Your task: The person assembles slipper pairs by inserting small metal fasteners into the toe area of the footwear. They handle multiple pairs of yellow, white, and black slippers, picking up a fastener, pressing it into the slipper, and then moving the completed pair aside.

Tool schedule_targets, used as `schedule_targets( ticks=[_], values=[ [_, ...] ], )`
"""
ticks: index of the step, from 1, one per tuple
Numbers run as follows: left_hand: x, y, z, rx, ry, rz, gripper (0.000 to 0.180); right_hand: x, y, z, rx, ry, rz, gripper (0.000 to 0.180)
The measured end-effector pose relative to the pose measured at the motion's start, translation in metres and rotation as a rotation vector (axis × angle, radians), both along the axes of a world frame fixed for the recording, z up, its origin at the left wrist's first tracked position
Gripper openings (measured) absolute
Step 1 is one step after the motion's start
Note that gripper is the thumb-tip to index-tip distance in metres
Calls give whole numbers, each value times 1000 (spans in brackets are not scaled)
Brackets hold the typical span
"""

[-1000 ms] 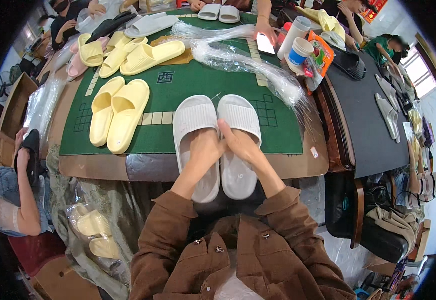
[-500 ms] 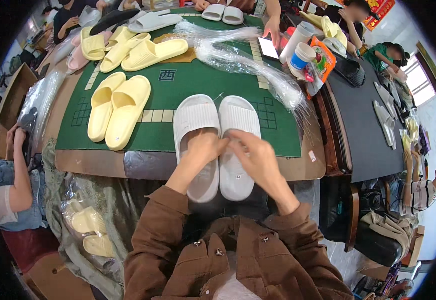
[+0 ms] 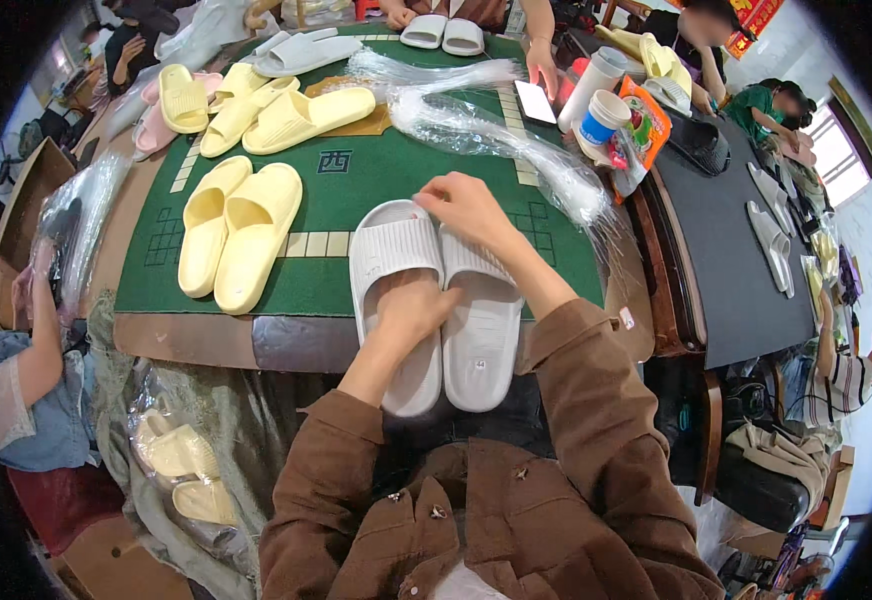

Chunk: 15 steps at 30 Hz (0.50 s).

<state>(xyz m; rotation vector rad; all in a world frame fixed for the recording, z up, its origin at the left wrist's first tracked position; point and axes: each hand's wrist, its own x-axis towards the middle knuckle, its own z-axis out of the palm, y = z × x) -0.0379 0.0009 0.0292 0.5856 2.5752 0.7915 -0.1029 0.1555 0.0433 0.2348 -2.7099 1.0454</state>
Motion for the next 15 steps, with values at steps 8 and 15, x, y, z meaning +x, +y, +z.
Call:
schedule_targets(
  ticks=[8, 15],
  values=[
    [1, -1, -23, 76, 204, 31, 53, -3, -15, -8, -149, -2, -43, 20],
    [4, 3, -10, 26, 174, 43, 54, 31, 5, 7, 357, 84, -241, 22]
  ],
)
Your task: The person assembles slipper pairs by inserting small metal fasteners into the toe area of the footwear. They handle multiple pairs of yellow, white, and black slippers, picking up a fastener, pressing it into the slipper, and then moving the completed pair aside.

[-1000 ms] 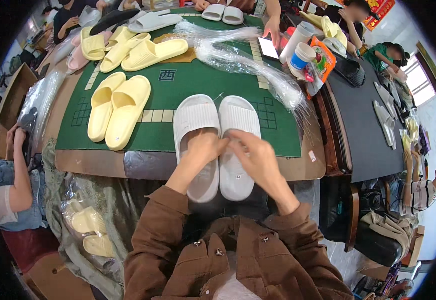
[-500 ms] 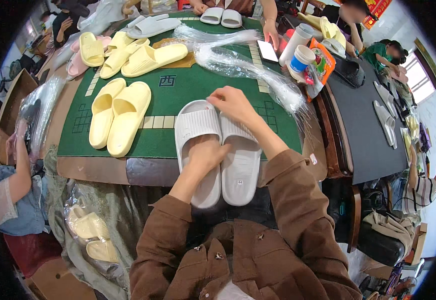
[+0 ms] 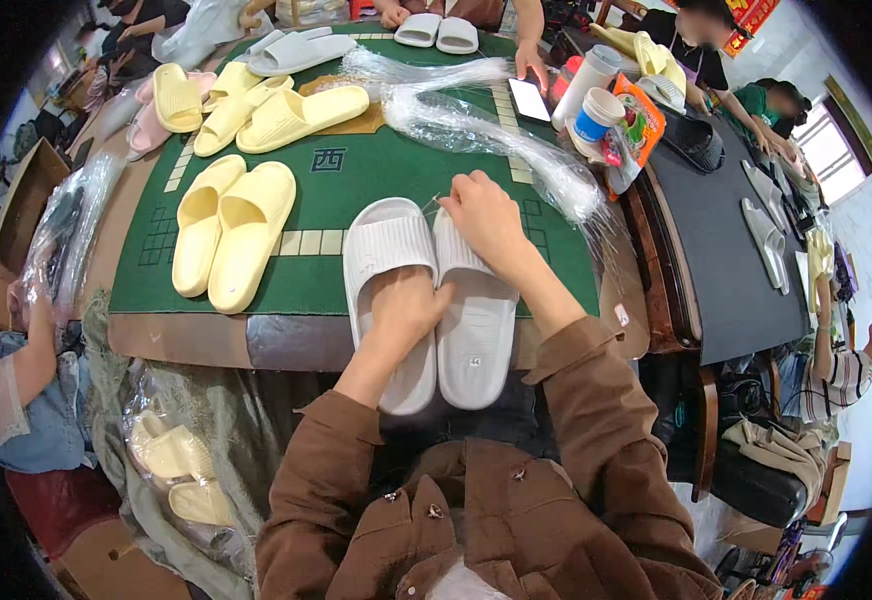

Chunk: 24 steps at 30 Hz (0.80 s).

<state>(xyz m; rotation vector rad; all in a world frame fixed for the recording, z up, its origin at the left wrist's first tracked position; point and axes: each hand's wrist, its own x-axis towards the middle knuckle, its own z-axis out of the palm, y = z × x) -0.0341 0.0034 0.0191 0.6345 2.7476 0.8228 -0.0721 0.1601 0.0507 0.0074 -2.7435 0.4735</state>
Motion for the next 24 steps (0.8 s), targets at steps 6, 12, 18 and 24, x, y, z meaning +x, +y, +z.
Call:
schedule_targets(
  ticks=[6, 12, 18, 24],
  values=[
    [2, 1, -4, -3, 46, 31, 54, -14, 1, -9, 7, -323, 15, 28],
    [3, 1, -2, 20, 57, 15, 52, -21, 3, -21, -292, -160, 78, 26],
    [5, 3, -16, 66, 246, 41, 51, -9, 3, -16, -616, -111, 49, 25],
    [8, 1, 5, 98, 36, 23, 60, -3, 3, -12, -658, -101, -25, 26]
  ],
)
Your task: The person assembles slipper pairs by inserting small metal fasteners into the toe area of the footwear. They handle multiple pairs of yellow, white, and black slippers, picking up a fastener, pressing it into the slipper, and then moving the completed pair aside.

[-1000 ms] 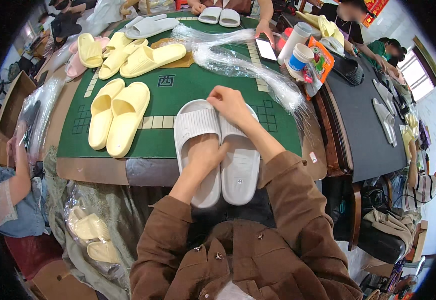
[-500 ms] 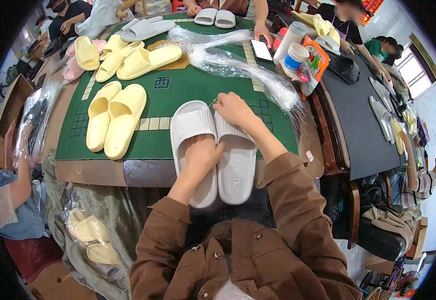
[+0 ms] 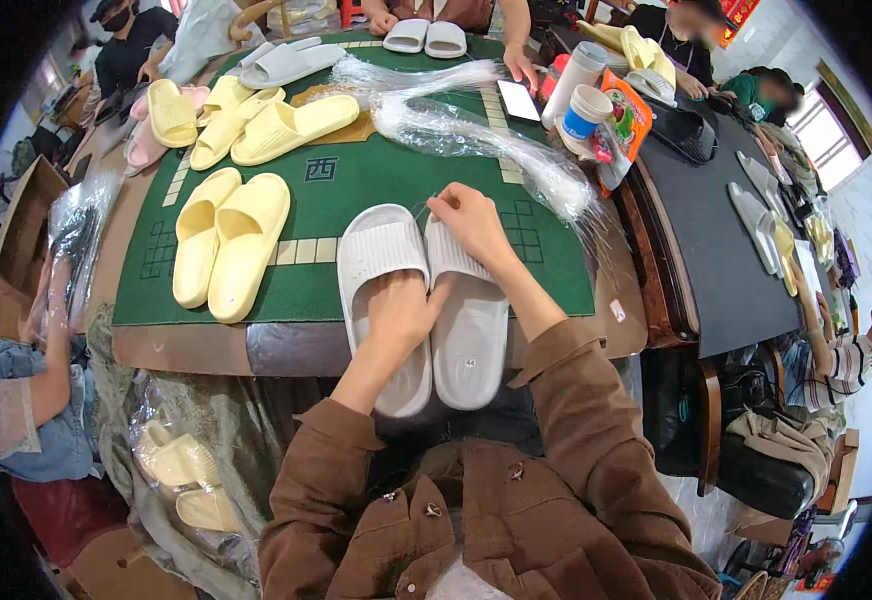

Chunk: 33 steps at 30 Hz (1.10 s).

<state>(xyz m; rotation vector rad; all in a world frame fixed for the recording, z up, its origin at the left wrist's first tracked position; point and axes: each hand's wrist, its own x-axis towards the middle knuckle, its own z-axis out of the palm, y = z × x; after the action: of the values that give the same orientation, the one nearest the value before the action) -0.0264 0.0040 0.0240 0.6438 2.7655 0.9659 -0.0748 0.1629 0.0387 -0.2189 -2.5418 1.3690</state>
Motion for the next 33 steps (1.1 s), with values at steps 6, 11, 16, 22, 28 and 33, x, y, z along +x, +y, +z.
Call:
schedule_targets(
  ticks=[6, 11, 16, 22, 28, 33],
  values=[
    [28, -29, 8, -52, 602, -73, 61, -1, -2, -3, -23, 26, -23, 25],
    [17, -36, 49, 311, 186, 15, 16, -1, 4, -3, -202, 94, -97, 26],
    [-71, -23, 30, 319, 430, -93, 19, -2, -5, -2, -234, 92, -65, 27],
    [-96, 16, 16, 155, 218, -150, 16, -1, 0, -7, -185, 171, -99, 26],
    [-99, 9, 2, 427, 89, -72, 15, 4, -1, -4, -284, 145, -19, 22],
    [-95, 9, -12, 357, 623, 36, 12, 4, -1, -6, -164, 117, 40, 18]
  ],
)
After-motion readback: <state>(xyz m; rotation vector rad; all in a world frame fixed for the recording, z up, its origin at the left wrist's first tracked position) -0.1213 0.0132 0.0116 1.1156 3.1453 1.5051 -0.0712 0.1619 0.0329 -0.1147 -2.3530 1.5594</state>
